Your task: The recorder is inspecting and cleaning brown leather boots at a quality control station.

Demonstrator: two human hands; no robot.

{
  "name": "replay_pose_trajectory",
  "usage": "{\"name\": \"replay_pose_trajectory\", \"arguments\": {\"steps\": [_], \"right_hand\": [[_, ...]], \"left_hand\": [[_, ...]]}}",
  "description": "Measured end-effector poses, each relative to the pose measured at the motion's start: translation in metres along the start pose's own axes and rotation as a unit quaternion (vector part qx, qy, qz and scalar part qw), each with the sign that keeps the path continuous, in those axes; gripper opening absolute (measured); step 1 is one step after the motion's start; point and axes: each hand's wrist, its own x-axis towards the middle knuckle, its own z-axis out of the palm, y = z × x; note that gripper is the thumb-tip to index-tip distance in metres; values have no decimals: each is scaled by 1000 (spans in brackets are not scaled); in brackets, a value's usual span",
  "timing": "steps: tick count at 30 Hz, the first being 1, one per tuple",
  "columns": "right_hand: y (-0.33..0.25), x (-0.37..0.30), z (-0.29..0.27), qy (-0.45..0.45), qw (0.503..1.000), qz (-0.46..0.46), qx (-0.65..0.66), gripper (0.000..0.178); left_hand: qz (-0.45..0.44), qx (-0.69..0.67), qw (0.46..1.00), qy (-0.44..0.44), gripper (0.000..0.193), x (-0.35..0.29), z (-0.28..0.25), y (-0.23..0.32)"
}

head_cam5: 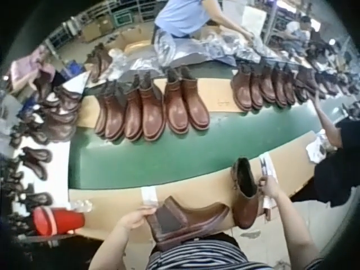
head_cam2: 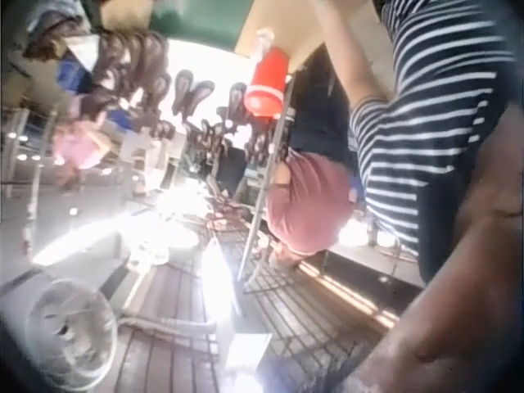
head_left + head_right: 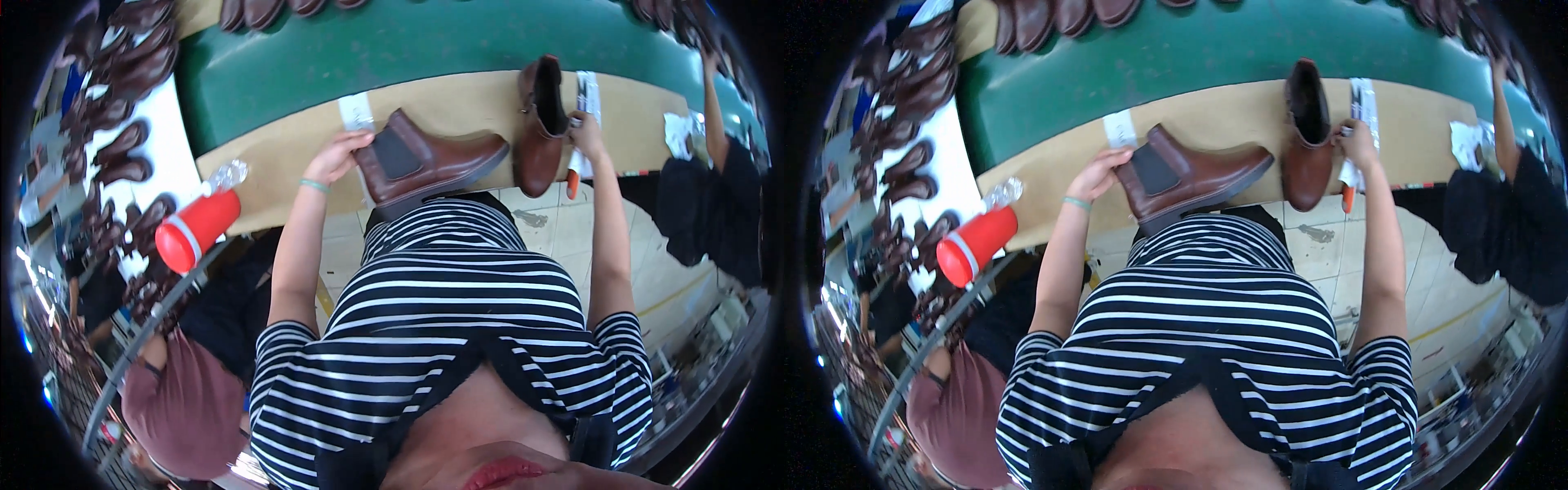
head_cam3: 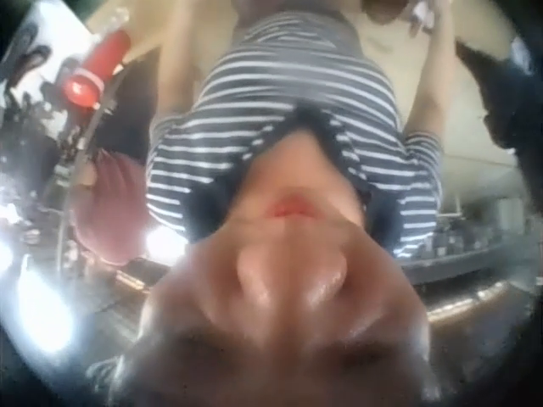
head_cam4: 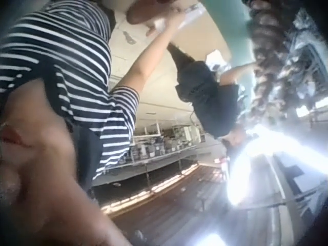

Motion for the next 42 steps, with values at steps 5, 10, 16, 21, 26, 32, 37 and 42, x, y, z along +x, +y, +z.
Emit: {"name": "replay_pose_trajectory", "arguments": {"steps": [5,10,16,21,26,32,37,42], "right_hand": [[3,26,-74,160,975,-51,-147,47],[-134,-15,-115,152,906,-180,353,41],[-260,-59,-4,-126,871,-281,382,28],[-267,-37,128,-376,888,-225,140,28],[-271,-44,182,-502,821,-249,109,23],[-299,22,175,-331,849,-387,-143,20],[-294,-37,199,-416,667,-570,-238,20],[-309,6,178,-280,767,-511,-270,22]], "left_hand": [[-19,3,1000,-3,27,-5,12,5],[-14,-2,1000,4,27,-8,12,4],[4,10,1000,5,30,1,11,0],[2,-24,999,-27,29,5,3,-5],[13,-49,996,-77,28,11,-8,-10],[-7,-76,992,-105,29,21,-15,-13],[10,-88,981,-175,30,31,-26,-20],[-34,-90,981,-171,28,29,-23,-16]]}}
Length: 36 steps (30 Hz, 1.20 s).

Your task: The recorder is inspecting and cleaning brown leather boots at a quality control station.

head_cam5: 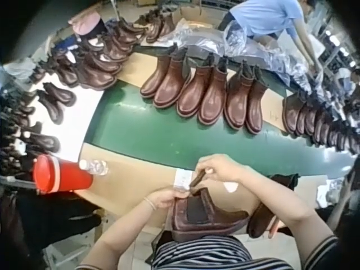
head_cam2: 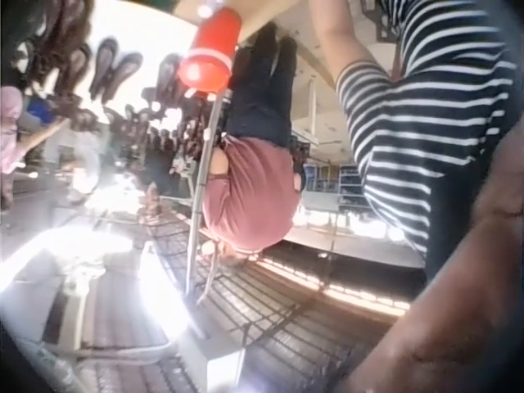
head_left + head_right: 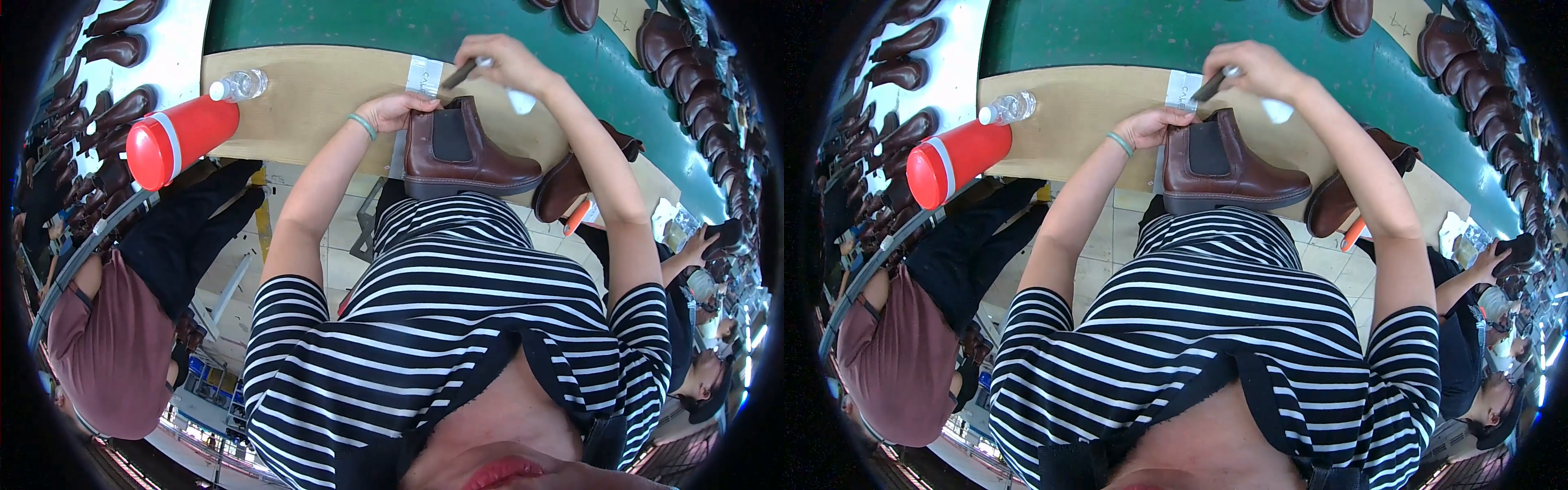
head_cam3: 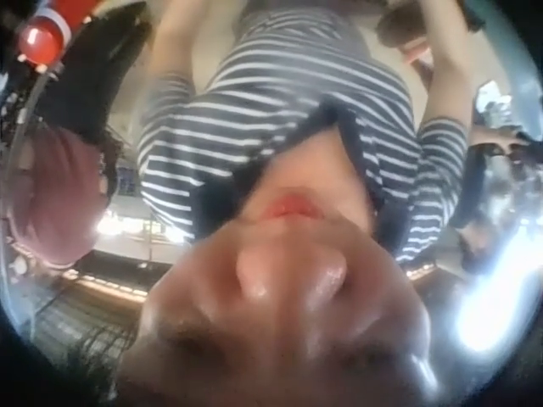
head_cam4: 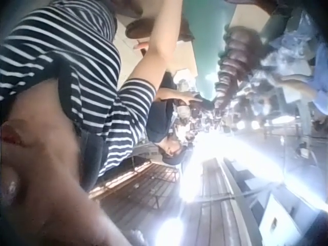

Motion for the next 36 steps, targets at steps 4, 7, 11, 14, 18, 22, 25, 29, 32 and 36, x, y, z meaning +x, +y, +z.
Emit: {"name": "replay_pose_trajectory", "arguments": {"steps": [4,7,11,14,18,22,25,29,32,36], "right_hand": [[-36,-1,22,-125,967,-179,131,21],[4,7,-4,-71,991,-14,-114,31],[-54,-3,23,-99,974,-185,87,28],[-14,3,6,-83,990,-113,-22,30],[-27,3,16,-50,987,-155,-4,32],[0,-4,23,-31,992,-123,16,36],[-14,-1,3,-65,993,-87,-51,31],[-29,-7,23,-78,988,-130,23,28],[1,-3,4,-68,992,-69,-81,30],[-46,-1,18,-44,984,-171,19,33]], "left_hand": [[41,-3,998,-52,27,-1,-9,-4],[-9,-22,1000,18,25,3,-2,3],[9,-18,1000,-2,23,0,-12,-3],[-14,-8,1000,5,23,5,-7,2],[5,-44,999,15,25,2,-18,-7],[-12,-28,999,14,25,2,-3,5],[-39,-19,999,-10,27,3,-9,-7],[-7,-28,999,-15,28,2,-5,-1],[-32,-9,999,0,26,1,2,11],[15,-39,999,-14,25,-1,-17,-3]]}}
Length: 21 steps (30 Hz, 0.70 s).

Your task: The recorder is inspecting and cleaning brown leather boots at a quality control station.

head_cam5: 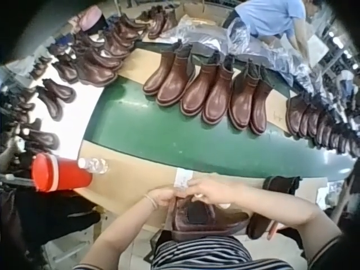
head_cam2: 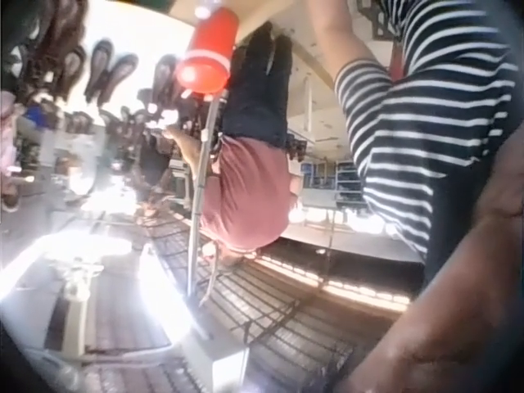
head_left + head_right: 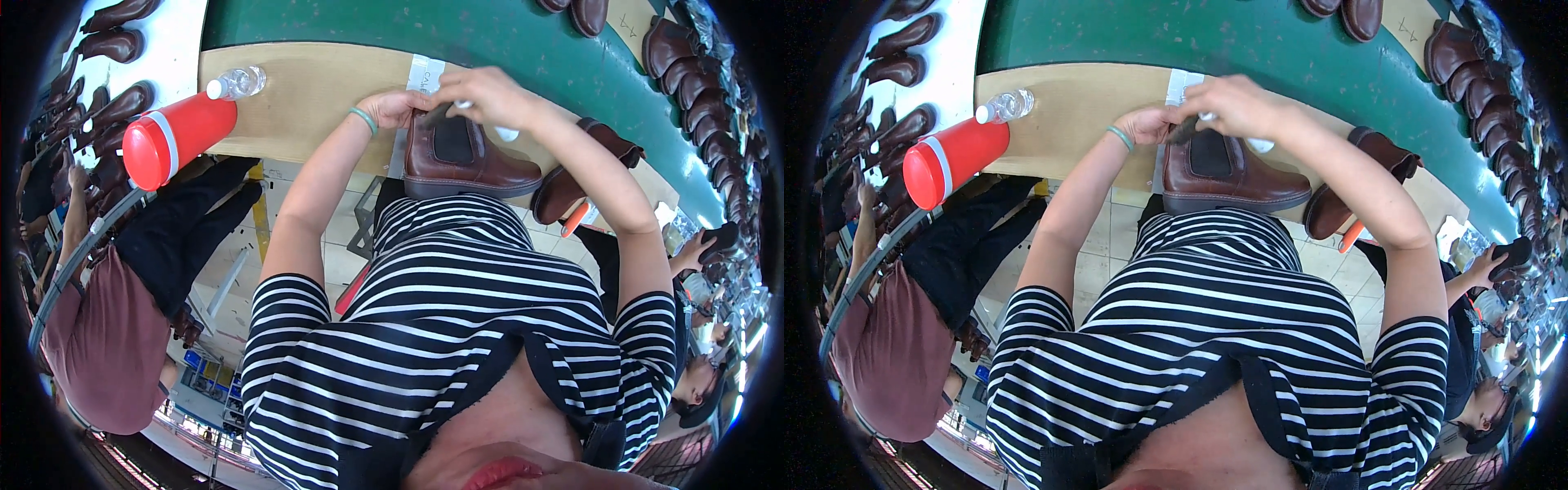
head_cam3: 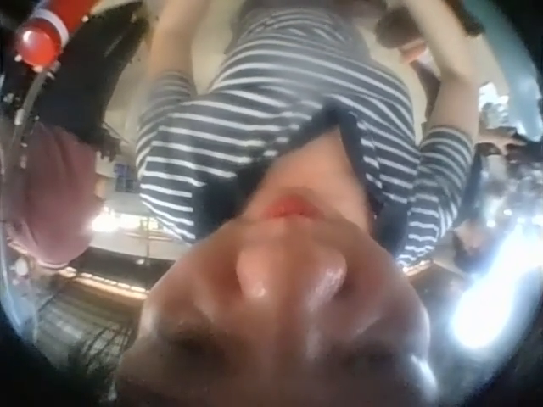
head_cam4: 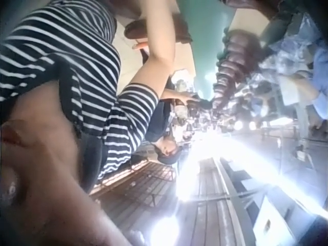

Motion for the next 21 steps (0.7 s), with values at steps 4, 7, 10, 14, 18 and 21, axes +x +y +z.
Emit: {"name": "replay_pose_trajectory", "arguments": {"steps": [4,7,10,14,18,21], "right_hand": [[29,-19,-8,-39,987,150,-40,32],[7,-8,0,-2,996,89,-31,30],[16,-11,8,5,999,30,-16,28],[34,-11,-12,-42,979,166,-107,30],[8,-8,13,-1,999,41,6,30],[47,-15,-9,-35,985,134,-104,30]], "left_hand": [[-58,32,997,31,24,3,18,9],[-33,14,999,-28,25,2,4,8],[-38,8,999,9,25,2,10,8],[-70,36,997,16,25,5,2,3],[-28,8,999,-14,24,2,9,1],[-50,29,998,6,25,3,14,12]]}}
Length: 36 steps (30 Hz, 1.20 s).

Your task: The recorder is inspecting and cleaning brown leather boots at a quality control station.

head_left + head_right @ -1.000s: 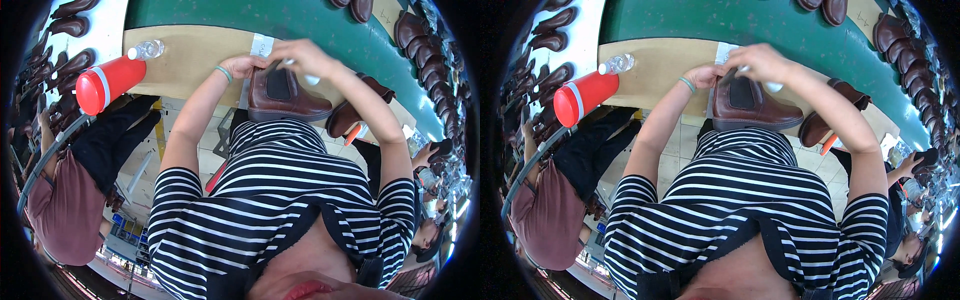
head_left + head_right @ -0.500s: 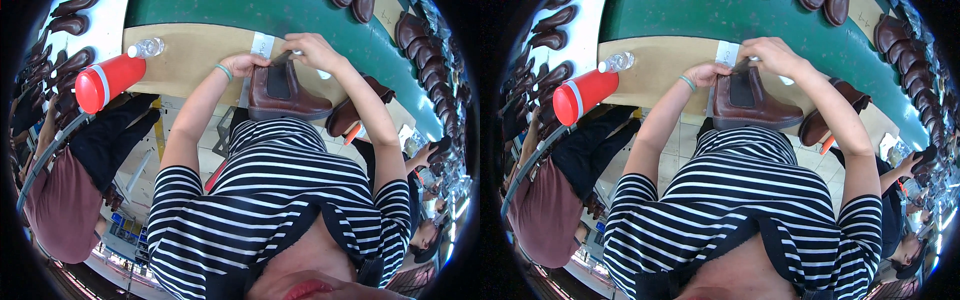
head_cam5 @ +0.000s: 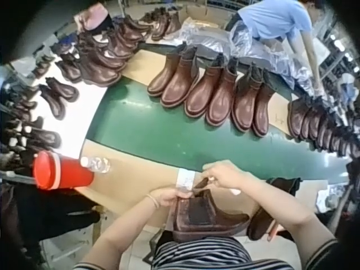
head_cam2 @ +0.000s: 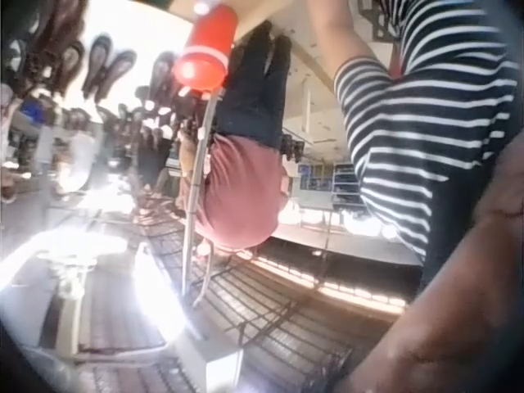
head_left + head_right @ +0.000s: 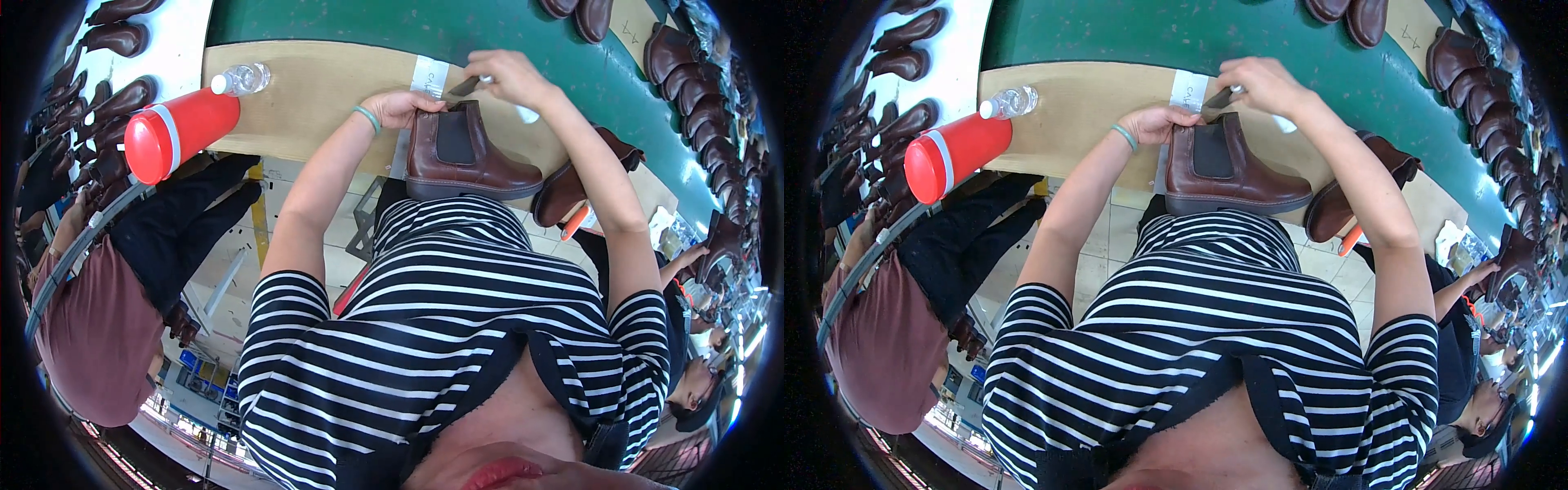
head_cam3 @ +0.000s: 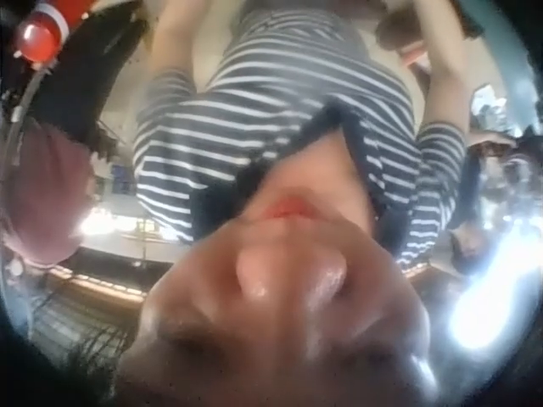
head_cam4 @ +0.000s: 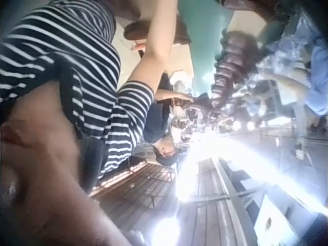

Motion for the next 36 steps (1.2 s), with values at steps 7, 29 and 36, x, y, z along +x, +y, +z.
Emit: {"name": "replay_pose_trajectory", "arguments": {"steps": [7,29,36], "right_hand": [[-13,-2,15,33,994,-69,80,30],[-58,-11,11,91,989,-75,89,32],[-55,-36,22,174,972,19,157,28]], "left_hand": [[11,9,1000,-9,29,4,-7,-6],[42,-27,995,-82,26,-4,-13,-4],[11,3,1000,0,26,4,-17,-16]]}}
